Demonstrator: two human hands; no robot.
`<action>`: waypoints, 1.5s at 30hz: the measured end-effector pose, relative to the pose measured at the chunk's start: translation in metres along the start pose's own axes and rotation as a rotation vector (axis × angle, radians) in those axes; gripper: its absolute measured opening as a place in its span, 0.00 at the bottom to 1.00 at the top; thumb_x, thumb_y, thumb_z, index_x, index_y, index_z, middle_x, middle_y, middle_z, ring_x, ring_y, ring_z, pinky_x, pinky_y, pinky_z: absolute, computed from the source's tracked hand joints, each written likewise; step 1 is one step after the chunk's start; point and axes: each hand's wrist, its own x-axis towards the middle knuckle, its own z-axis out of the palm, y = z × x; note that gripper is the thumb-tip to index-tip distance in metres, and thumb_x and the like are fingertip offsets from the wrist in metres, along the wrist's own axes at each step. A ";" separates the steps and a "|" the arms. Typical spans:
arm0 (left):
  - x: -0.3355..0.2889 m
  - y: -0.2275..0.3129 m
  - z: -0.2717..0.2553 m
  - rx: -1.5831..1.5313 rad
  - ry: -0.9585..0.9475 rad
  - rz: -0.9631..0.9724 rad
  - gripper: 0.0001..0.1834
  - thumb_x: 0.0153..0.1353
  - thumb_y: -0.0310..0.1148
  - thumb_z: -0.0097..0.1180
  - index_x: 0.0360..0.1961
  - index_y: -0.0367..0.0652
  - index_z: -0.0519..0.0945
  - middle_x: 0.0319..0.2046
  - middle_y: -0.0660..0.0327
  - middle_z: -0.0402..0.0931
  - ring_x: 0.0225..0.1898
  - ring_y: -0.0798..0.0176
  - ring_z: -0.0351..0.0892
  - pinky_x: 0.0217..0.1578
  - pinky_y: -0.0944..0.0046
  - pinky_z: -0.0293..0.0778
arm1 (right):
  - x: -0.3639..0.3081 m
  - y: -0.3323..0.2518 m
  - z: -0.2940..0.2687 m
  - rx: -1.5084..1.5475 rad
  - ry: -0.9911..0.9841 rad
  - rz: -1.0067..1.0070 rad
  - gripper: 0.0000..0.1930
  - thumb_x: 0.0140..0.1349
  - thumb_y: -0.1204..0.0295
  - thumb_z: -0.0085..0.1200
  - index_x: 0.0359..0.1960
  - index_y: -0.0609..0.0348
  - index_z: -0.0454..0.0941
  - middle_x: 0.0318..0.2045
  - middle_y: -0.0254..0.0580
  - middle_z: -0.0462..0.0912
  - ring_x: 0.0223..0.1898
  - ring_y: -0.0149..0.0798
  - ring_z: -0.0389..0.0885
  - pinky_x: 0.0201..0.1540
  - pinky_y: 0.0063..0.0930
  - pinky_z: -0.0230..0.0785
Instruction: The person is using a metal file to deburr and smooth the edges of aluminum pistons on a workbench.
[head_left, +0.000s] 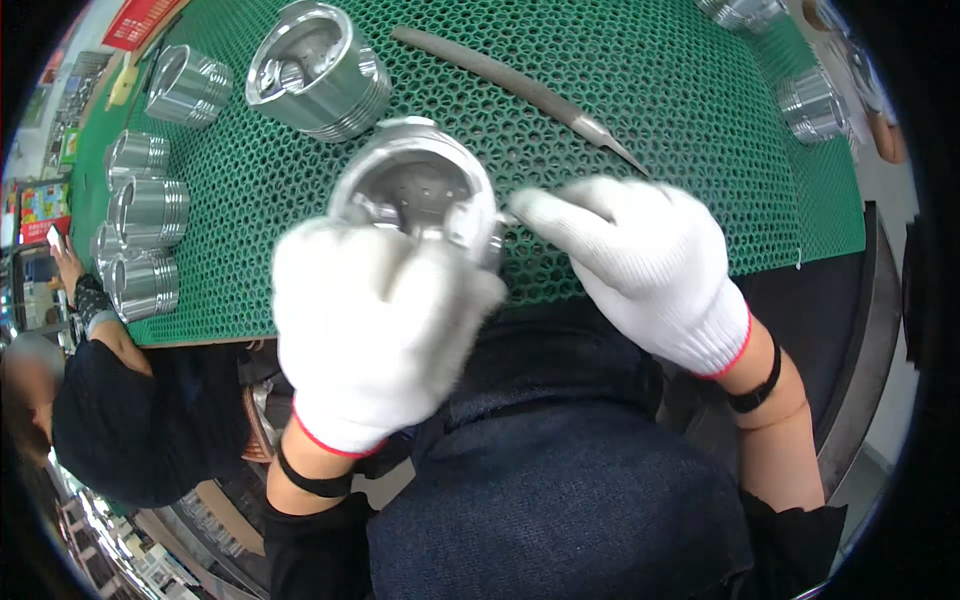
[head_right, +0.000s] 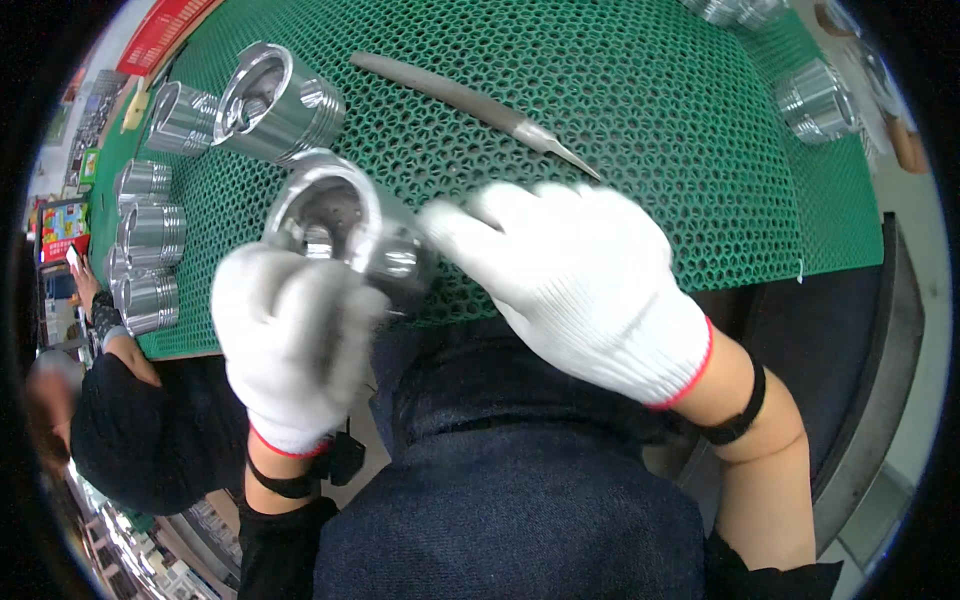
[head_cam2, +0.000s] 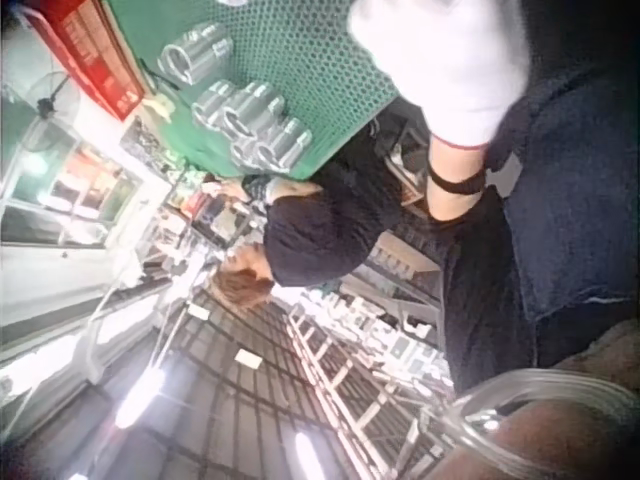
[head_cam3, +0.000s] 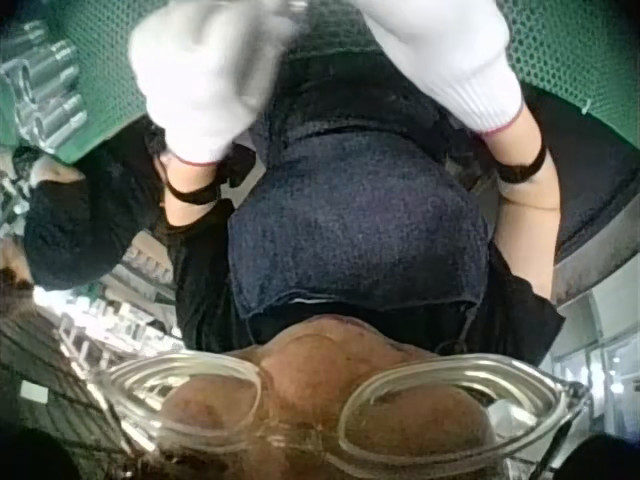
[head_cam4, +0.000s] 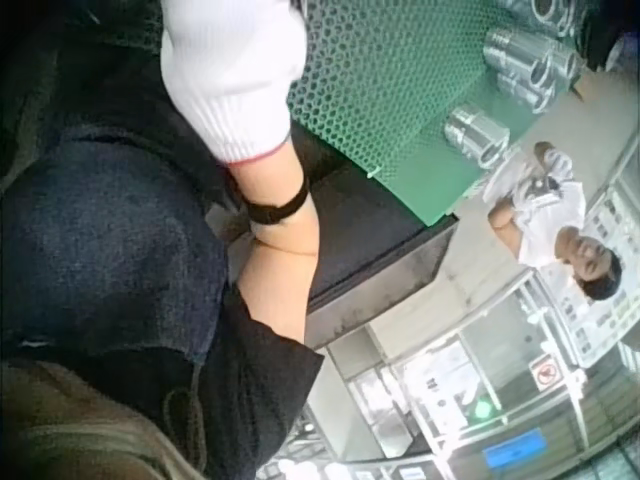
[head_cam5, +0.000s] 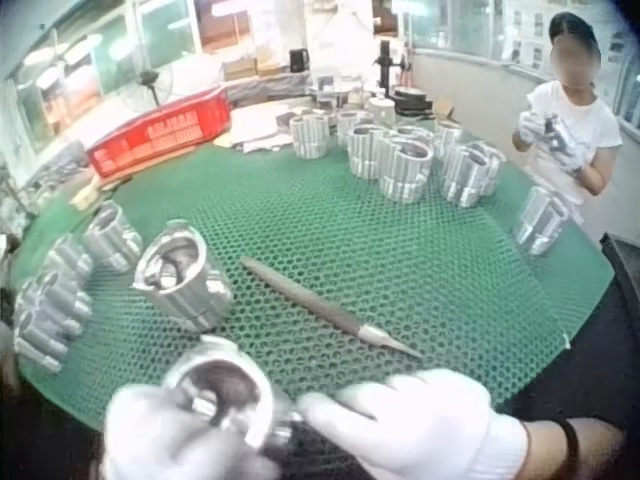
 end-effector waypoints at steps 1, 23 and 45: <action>-0.002 0.009 0.000 0.052 -0.075 0.014 0.17 0.46 0.44 0.73 0.31 0.47 0.82 0.28 0.64 0.72 0.33 0.55 0.75 0.41 0.53 0.73 | -0.002 0.000 -0.005 0.035 -0.111 0.054 0.19 0.56 0.78 0.60 0.51 0.49 0.85 0.32 0.40 0.85 0.28 0.44 0.85 0.31 0.35 0.78; 0.088 -0.047 -0.025 0.290 -0.488 0.557 0.15 0.56 0.33 0.61 0.46 0.44 0.80 0.40 0.63 0.78 0.46 0.62 0.79 0.55 0.60 0.73 | -0.027 0.036 -0.007 1.223 -0.194 0.769 0.21 0.70 0.70 0.49 0.60 0.67 0.77 0.32 0.40 0.85 0.17 0.18 0.68 0.18 0.12 0.59; -0.022 -0.023 -0.064 -0.762 -0.515 -0.389 0.41 0.48 0.24 0.66 0.67 0.28 0.71 0.38 0.53 0.82 0.39 0.53 0.81 0.45 0.56 0.77 | -0.031 0.040 -0.006 1.345 -0.152 0.795 0.20 0.69 0.74 0.48 0.60 0.67 0.78 0.32 0.41 0.85 0.17 0.17 0.69 0.18 0.11 0.62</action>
